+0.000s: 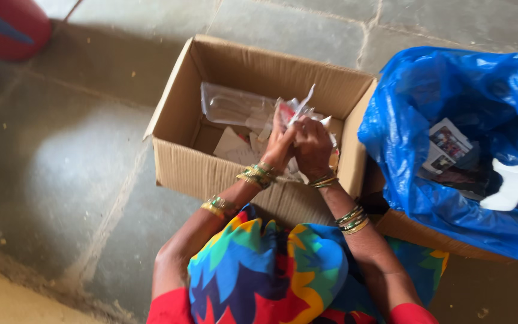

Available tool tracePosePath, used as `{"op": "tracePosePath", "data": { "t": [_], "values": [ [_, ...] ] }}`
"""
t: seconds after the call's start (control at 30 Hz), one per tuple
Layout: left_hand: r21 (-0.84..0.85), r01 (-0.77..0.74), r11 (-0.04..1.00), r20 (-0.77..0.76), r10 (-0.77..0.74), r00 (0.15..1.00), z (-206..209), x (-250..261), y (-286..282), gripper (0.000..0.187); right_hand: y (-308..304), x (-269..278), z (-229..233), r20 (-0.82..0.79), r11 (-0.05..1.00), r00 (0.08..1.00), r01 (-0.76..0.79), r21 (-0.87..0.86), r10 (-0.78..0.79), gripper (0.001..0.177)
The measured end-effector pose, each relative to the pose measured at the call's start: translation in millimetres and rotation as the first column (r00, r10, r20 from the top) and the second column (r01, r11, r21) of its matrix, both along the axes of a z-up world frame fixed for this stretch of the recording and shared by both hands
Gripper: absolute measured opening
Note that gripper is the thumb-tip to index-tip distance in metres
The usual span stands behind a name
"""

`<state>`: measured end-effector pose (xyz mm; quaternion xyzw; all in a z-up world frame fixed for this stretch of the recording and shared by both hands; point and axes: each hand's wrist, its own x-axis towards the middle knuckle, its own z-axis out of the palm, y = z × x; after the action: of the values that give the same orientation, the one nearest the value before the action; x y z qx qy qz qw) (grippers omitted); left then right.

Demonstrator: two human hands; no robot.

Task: The person sits on the floor and sorts through a cardboard box filled with paper and plastic waste. They pick up items one by one, inspect them, and place them into a blue plastic bag. The process involves handling various small pieces of paper and plastic packaging.

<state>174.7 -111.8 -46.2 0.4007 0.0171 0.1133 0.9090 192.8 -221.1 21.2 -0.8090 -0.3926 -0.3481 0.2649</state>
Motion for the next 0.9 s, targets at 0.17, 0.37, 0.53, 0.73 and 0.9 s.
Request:
{"op": "tracePosePath", "data": {
  "t": [0.17,0.37,0.53,0.73,0.9],
  "values": [
    [-0.001,-0.216,0.976,0.049,0.216,0.975,-24,36,3,0.05,3,-2,-9,0.032,0.991,0.997,-0.068,-0.119,0.072,0.025],
    [-0.094,-0.256,0.962,0.116,0.266,0.957,-16,42,9,0.042,-8,8,-15,-0.132,0.962,0.955,-0.272,-0.033,0.266,0.027],
    [-0.112,-0.267,0.957,-0.125,0.253,0.959,6,24,11,0.044,-19,9,-12,-0.407,0.777,0.734,-0.257,0.575,0.544,0.027],
    [-0.159,-0.134,0.978,0.086,0.149,0.985,-10,30,7,0.046,-27,19,-6,-0.32,0.319,0.408,0.074,0.945,0.855,0.022],
    [-0.095,0.023,0.995,-0.125,-0.035,0.991,14,11,5,0.046,-27,25,-12,-0.293,0.263,0.32,0.135,0.955,0.901,0.024]
  ]
}}
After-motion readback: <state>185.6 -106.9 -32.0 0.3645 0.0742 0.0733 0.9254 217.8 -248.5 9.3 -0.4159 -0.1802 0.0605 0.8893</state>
